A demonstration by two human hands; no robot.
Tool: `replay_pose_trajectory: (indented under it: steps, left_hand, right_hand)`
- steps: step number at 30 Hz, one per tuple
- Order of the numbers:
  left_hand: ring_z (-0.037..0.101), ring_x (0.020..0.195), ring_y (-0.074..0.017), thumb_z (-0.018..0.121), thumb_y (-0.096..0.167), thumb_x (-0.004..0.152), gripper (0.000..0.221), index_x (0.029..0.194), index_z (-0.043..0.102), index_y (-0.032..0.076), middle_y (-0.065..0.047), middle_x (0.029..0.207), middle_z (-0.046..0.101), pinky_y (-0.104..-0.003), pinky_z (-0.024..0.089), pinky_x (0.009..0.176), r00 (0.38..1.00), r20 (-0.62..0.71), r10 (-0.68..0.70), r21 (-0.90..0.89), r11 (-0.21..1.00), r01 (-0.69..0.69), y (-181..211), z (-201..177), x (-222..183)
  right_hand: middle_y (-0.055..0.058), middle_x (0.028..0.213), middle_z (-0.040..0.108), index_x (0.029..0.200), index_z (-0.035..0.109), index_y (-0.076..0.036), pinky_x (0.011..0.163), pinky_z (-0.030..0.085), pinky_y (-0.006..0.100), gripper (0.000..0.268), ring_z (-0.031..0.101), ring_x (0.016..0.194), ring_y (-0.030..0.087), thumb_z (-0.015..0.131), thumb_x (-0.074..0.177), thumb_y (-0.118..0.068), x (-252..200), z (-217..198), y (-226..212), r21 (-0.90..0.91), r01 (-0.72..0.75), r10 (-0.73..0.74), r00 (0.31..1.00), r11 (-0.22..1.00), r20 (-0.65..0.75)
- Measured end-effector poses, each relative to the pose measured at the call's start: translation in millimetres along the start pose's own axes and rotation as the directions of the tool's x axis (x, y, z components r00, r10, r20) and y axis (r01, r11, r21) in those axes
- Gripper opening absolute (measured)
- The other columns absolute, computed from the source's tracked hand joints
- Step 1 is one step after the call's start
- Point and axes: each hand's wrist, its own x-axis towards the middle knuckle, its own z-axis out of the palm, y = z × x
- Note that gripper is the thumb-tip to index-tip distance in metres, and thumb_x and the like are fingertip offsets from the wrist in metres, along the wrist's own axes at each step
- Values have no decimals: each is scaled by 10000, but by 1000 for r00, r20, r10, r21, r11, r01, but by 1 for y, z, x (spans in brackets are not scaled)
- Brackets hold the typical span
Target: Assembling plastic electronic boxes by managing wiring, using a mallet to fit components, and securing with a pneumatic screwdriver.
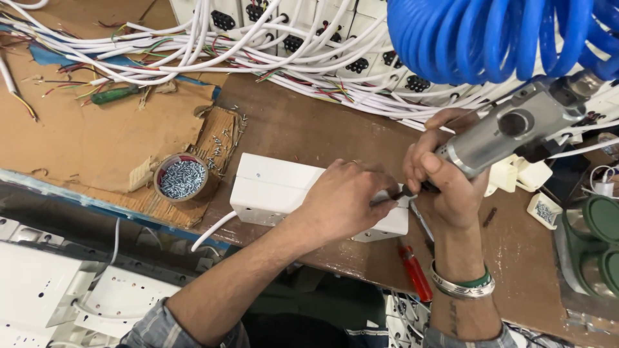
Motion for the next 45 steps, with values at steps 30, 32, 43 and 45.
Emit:
replay_pose_trajectory:
  steps: [30, 32, 43, 45]
  left_hand:
    - [741, 775, -313, 745, 181, 828, 156, 949, 809, 106, -138, 848, 768, -423, 579, 746, 804, -320, -501, 306, 748, 588, -134, -141, -130]
    - [720, 789, -340, 756, 188, 819, 161, 947, 818, 112, -152, 849, 762, -450, 567, 758, 828, -250, -502, 439, 703, 559, -126, -138, -141]
    - [664, 1202, -193, 845, 157, 919, 507, 1329, 570, 44, -109, 1283, 649, -300, 545, 1043, 881, -472, 23, -229, 962, -148, 38, -82, -70]
    - [632, 1281, -219, 836, 183, 906, 664, 1437, 467, 30, -134, 1348, 630, -343, 533, 1080, 923, -374, -85, -497, 859, -122, 41, -64, -58]
  right_hand:
    - [369, 1075, 666, 1121, 683, 168, 911, 535, 662, 276, 668, 1038, 504, 641, 1016, -84, -76, -408, 87, 128, -708, 259, 413, 695, 873]
    - [369, 1082, 660, 1125, 680, 168, 915, 534, 665, 276, 668, 1045, 505, 641, 1016, -83, -92, -411, 59, 120, -713, 275, 413, 690, 868]
    - [107, 733, 631, 1090, 599, 41, 412, 437, 269, 279, 570, 500, 158, 641, 817, -3, -84, 74, -7, -147, -336, 271, 900, 930, -342]
    - [115, 724, 633, 1044, 600, 55, 411, 441, 275, 223, 583, 500, 168, 643, 837, -14, -96, 70, 1, -93, -358, 317, 899, 929, -301]
